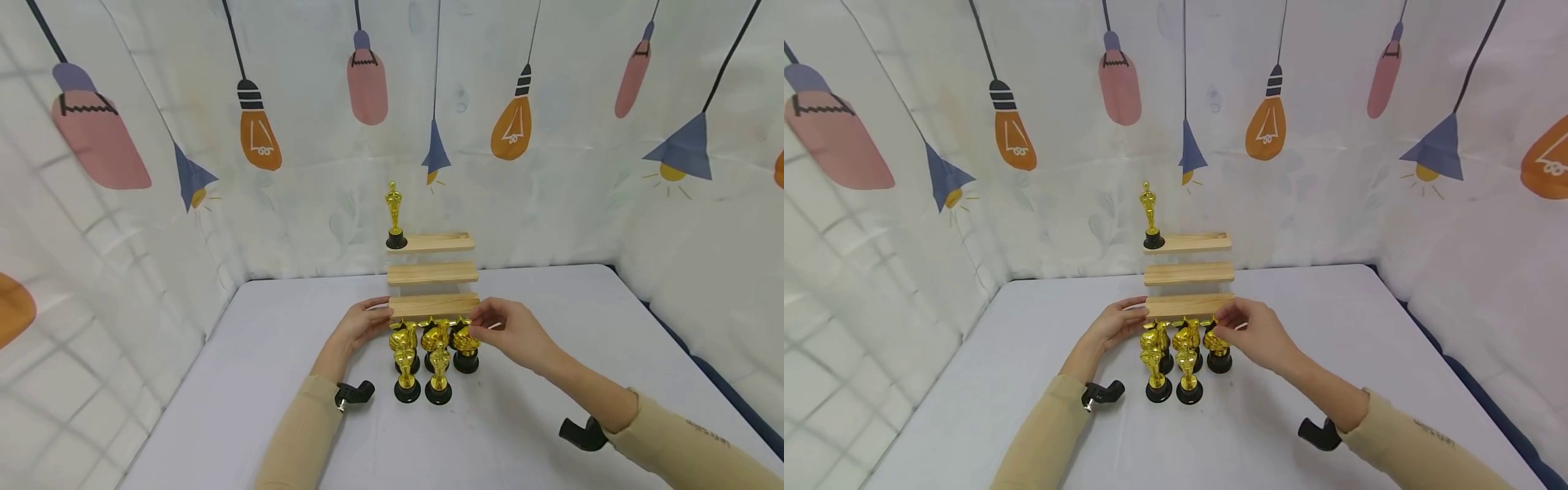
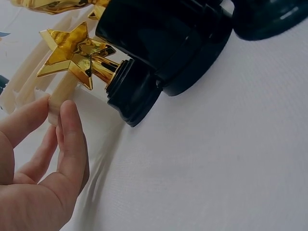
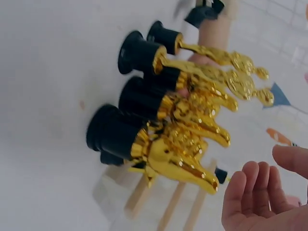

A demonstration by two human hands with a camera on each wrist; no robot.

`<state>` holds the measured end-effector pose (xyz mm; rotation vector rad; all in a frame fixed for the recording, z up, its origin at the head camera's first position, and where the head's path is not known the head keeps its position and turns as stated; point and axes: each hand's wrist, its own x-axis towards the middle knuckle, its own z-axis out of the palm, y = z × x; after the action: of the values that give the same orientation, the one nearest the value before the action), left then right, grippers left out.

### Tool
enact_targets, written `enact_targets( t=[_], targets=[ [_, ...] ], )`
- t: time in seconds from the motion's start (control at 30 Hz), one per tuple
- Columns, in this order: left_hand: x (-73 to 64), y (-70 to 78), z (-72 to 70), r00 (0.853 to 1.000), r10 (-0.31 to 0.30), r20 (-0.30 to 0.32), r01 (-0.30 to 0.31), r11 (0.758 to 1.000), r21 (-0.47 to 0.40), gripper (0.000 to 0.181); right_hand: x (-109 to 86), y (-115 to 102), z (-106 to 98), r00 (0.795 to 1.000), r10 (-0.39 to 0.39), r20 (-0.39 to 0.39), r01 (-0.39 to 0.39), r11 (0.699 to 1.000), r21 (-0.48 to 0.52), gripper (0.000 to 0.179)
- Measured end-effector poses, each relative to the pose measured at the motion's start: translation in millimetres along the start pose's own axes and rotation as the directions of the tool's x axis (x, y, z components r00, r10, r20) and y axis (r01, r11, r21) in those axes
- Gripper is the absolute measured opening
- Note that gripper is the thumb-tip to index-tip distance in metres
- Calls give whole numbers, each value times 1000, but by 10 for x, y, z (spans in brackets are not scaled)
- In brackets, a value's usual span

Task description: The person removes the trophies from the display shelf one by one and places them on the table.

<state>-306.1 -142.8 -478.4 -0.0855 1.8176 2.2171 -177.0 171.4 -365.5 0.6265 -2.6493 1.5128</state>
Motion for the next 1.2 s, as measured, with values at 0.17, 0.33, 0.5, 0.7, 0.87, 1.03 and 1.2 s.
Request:
enact_targets(
  t=[0.17,0.33,0.5,0.7,0.87,1.03,1.2],
  targets=[
    [-6,24,-9,1000,-9,6,9,1000,5,49,135,-44,-117,999,30,-26,-29,999,34,22],
    [-9,29,-2,1000,-16,13,16,1000,6,49,227,-39,-194,999,43,-14,-42,997,72,23],
    [-2,41,4,1000,-13,15,13,1000,-2,50,331,7,-246,998,55,5,-55,991,123,25],
    [-16,64,14,1000,-30,8,30,1000,1,51,484,58,-280,993,119,25,-121,981,154,29],
    [-22,65,14,999,-31,10,31,1000,0,51,614,66,-320,990,132,42,-138,973,188,34],
    [-10,60,7,999,-34,11,34,999,-3,52,725,61,-373,991,125,57,-134,967,217,35],
    [-11,59,-1,1000,-29,11,29,1000,4,51,842,40,-397,991,123,58,-133,964,231,36]
  ],
)
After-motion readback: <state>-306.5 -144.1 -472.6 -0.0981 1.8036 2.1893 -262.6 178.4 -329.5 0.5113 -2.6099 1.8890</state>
